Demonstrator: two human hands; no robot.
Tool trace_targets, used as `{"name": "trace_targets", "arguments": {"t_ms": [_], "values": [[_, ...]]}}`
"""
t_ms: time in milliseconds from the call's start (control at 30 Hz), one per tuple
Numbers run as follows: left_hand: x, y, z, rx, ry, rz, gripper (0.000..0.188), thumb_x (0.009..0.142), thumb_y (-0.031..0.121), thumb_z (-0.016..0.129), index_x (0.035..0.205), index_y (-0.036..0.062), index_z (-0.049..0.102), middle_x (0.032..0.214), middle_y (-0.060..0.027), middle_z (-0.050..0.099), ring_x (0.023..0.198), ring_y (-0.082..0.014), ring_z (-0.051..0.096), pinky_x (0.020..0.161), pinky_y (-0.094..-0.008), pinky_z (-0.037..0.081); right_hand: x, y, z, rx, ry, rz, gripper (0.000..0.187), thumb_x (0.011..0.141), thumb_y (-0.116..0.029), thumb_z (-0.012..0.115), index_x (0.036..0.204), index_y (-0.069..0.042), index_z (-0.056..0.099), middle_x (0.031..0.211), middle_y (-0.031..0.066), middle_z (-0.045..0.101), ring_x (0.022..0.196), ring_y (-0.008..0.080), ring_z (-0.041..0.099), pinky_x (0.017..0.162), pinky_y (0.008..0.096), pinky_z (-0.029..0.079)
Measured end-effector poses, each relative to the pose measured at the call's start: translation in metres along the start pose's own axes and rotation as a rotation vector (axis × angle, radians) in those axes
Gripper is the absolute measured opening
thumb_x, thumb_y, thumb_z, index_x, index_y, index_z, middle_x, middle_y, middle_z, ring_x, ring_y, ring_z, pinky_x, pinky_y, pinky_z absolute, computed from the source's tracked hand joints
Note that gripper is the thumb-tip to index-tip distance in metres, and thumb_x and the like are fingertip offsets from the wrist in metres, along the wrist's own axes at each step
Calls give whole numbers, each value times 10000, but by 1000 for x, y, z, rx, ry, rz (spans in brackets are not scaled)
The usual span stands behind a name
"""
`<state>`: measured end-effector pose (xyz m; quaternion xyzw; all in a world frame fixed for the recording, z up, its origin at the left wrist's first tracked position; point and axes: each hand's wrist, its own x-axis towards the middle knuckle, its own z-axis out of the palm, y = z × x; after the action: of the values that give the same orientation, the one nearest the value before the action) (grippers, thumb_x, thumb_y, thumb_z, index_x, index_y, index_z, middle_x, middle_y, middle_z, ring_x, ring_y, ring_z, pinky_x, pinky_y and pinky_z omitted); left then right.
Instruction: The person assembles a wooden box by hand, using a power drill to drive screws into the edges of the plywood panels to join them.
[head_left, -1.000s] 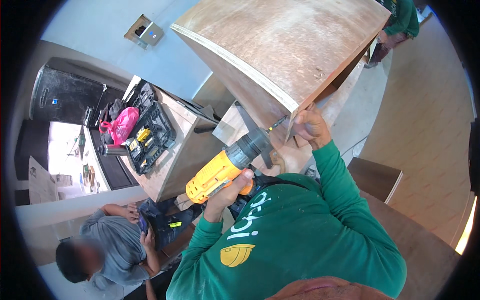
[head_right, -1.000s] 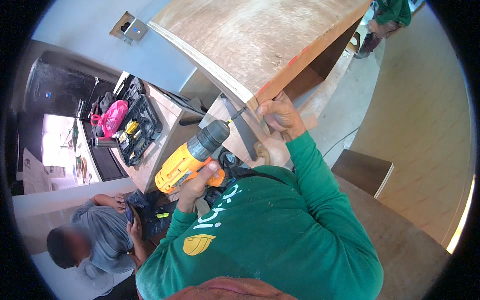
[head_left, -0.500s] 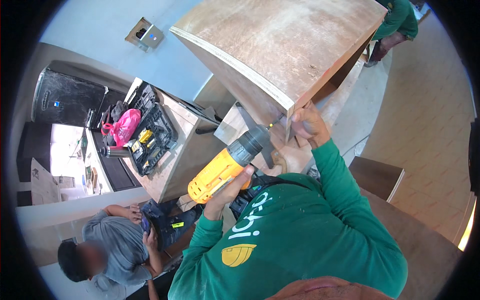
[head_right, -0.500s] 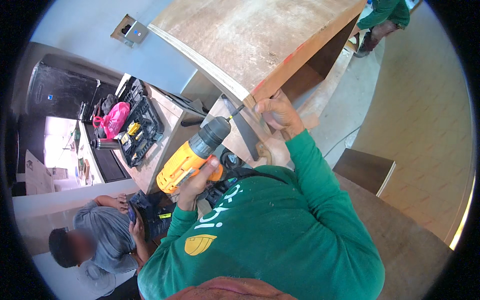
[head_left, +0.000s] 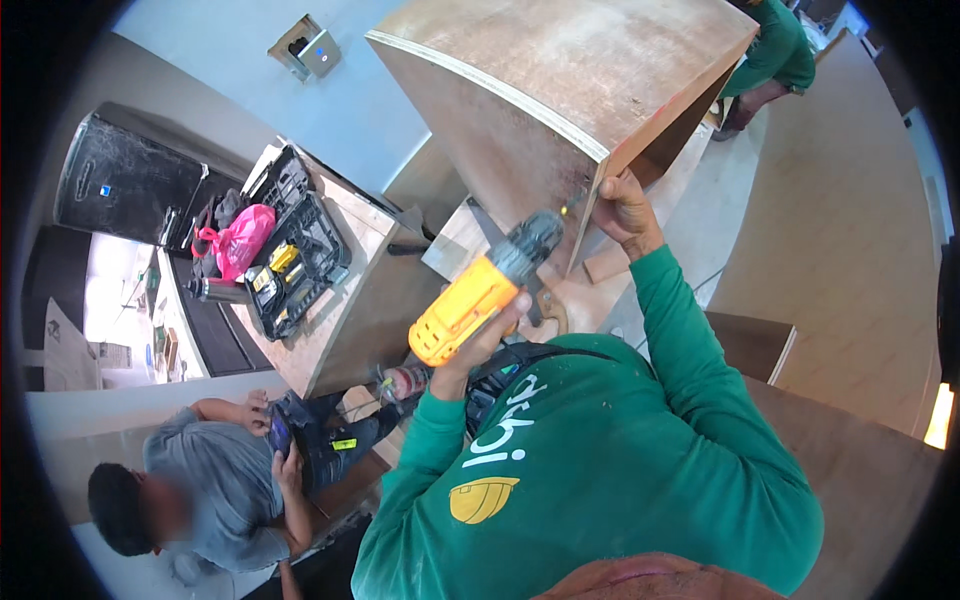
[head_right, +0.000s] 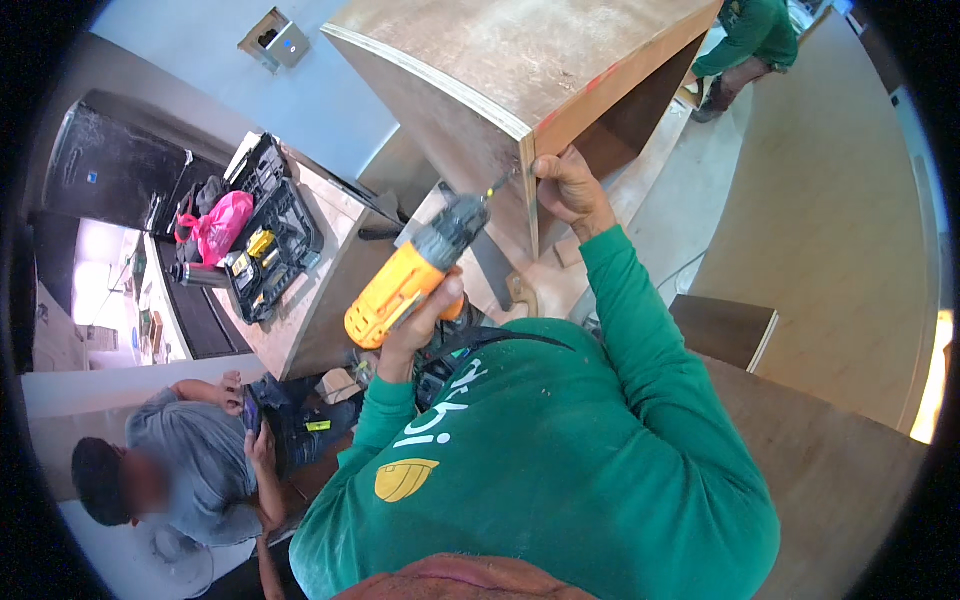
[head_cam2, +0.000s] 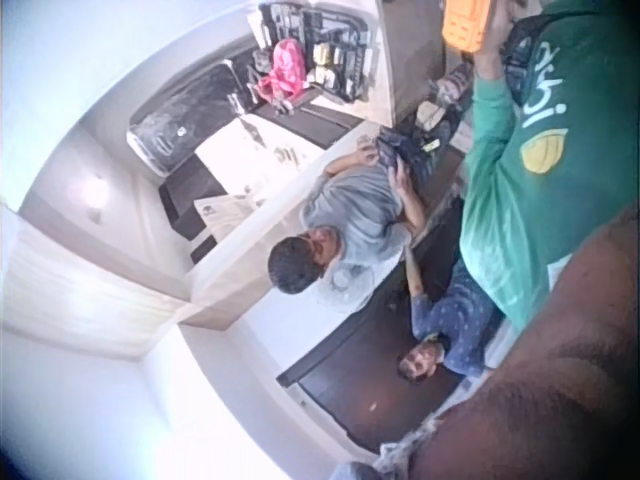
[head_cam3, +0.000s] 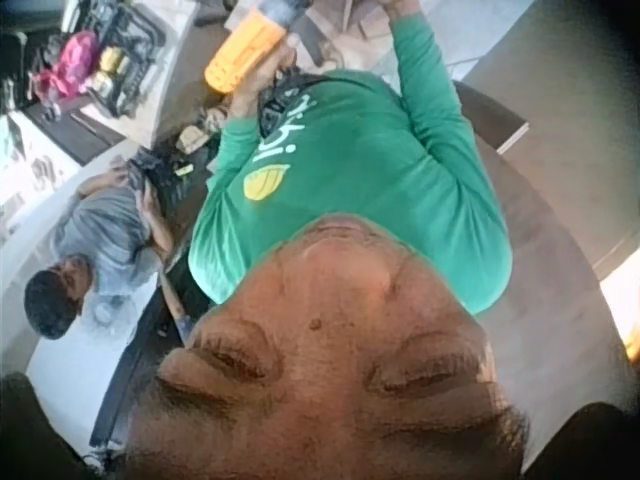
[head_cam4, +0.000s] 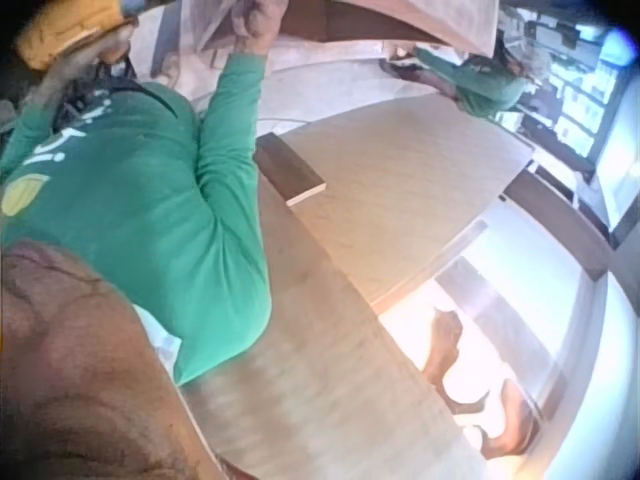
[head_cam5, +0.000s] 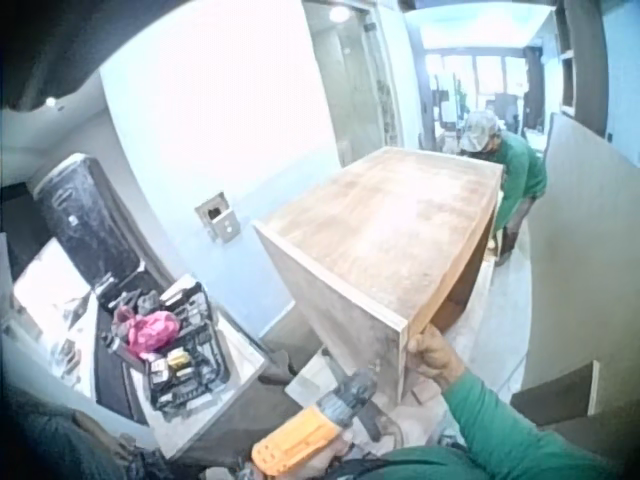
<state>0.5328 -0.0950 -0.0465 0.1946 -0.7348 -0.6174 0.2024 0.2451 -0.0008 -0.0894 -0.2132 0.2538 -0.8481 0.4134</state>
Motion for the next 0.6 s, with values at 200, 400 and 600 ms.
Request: {"name": "trace_targets", "arguments": {"t_ms": [200,400,600], "values": [[-28,-5,-22,-224,26,-33,357,903,270,777,1123,11,666,965,-76,690,854,-170,647,818,-330,521,-12,-6,-10,-191,29,23,745,722,-252,925,1346,-29,586,1181,11,662,1103,169,619,1040,310,448],[-12,14,-30,-527,-143,134,338,892,229,773,1109,-5,661,903,-90,663,829,-188,640,811,-365,518,-48,-12,13,-293,13,-9,759,800,-287,885,1401,14,533,1254,12,601,1105,113,571,975,273,447],[0,16,8,-93,-310,182,451,786,280,900,1107,43,691,976,-52,676,906,-232,668,850,-376,525,-145,-16,19,-461,-146,47,783,824,-362,876,1425,-15,513,1286,54,590,1204,156,555,1005,307,454]]}}
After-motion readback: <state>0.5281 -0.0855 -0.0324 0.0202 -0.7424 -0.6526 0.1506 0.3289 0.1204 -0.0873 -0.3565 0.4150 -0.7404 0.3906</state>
